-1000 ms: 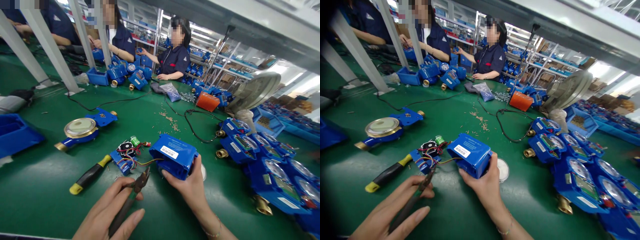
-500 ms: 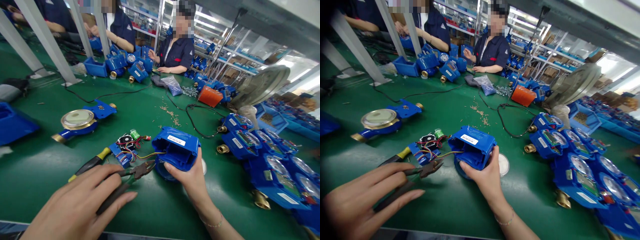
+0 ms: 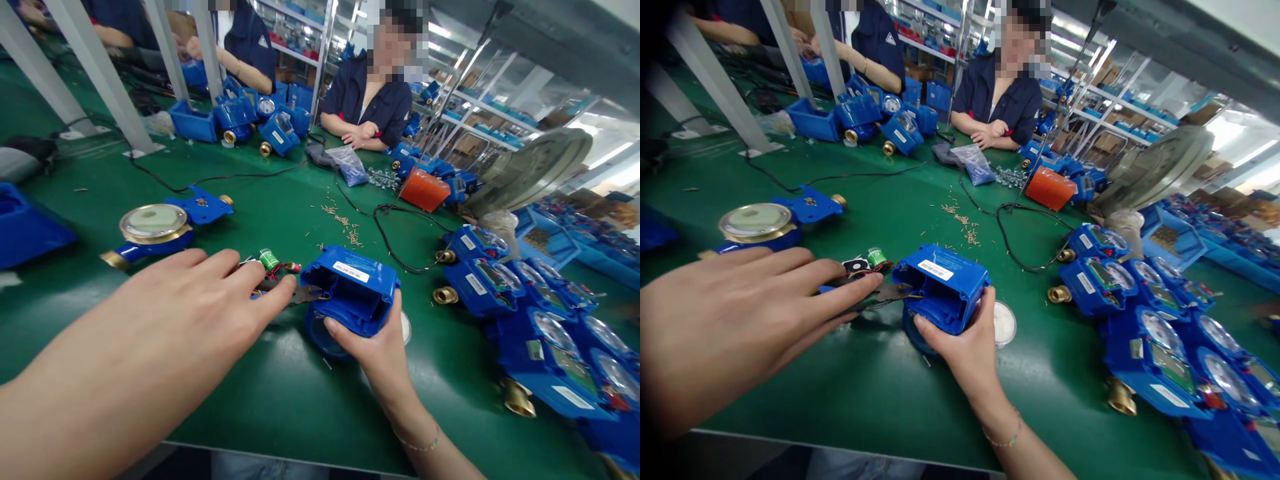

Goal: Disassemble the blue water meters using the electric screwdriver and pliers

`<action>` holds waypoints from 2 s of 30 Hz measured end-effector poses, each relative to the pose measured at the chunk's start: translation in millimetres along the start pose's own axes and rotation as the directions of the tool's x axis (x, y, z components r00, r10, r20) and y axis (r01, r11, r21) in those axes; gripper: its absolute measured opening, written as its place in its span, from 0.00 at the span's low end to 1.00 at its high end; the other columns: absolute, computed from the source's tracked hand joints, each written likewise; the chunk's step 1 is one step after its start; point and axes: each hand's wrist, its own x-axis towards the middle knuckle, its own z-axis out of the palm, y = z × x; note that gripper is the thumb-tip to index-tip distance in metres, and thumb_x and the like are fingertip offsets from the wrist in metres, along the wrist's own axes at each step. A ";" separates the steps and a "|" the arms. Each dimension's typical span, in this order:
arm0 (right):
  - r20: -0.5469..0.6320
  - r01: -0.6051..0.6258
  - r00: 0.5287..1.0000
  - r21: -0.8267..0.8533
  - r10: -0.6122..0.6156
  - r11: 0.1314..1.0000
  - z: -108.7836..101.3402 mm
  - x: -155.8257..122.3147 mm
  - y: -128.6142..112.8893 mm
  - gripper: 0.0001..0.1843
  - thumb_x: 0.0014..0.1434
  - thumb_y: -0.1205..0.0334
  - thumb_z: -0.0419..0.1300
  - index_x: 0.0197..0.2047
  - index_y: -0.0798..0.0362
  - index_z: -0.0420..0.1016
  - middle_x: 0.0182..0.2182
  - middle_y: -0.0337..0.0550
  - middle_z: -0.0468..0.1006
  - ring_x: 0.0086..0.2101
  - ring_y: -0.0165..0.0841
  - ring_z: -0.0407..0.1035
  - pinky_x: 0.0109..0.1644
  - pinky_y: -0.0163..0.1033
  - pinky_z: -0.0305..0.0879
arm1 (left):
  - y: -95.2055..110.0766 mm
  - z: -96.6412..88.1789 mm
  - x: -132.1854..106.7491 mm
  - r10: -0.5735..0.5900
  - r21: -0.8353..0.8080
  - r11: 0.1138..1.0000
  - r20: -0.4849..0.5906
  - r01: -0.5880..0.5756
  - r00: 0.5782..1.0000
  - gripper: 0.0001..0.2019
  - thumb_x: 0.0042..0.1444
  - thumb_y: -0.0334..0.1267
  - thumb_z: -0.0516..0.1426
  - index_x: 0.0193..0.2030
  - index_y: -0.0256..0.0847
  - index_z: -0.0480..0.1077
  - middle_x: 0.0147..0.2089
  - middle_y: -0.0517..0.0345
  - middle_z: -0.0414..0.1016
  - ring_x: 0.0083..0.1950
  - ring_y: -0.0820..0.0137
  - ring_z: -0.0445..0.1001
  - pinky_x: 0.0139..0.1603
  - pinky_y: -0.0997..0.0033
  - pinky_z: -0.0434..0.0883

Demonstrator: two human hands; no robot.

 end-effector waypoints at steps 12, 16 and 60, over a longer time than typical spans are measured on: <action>-0.014 0.036 0.999 -0.098 -0.038 0.995 0.6 -2.6 2.6 0.39 0.41 0.52 0.76 0.51 0.47 0.61 0.42 0.41 0.77 0.40 0.39 0.75 0.45 0.43 0.74 | 20.5 -14.4 31.2 0.266 0.311 0.897 0.187 -0.314 0.946 0.17 0.49 0.29 0.53 0.43 0.42 0.77 0.31 0.51 0.74 0.29 0.60 0.71 0.29 0.64 0.61; -0.026 0.044 0.999 -0.091 -0.046 0.995 2.4 -1.8 3.7 0.39 0.41 0.52 0.77 0.52 0.47 0.61 0.41 0.40 0.77 0.40 0.38 0.75 0.45 0.42 0.73 | 24.4 -21.3 34.5 0.252 0.311 0.898 0.214 -0.311 0.944 0.16 0.47 0.27 0.55 0.41 0.42 0.78 0.30 0.52 0.74 0.27 0.60 0.71 0.25 0.63 0.58; -0.117 -0.041 0.992 -0.007 0.040 0.999 -2.8 9.9 69.3 0.59 0.33 0.46 0.77 0.64 0.51 0.55 0.48 0.57 0.78 0.48 0.59 0.75 0.53 0.61 0.72 | 17.1 -6.1 66.0 0.362 0.307 0.830 0.337 -0.465 0.869 0.07 0.54 0.32 0.63 0.41 0.39 0.77 0.31 0.53 0.79 0.27 0.62 0.78 0.19 0.66 0.62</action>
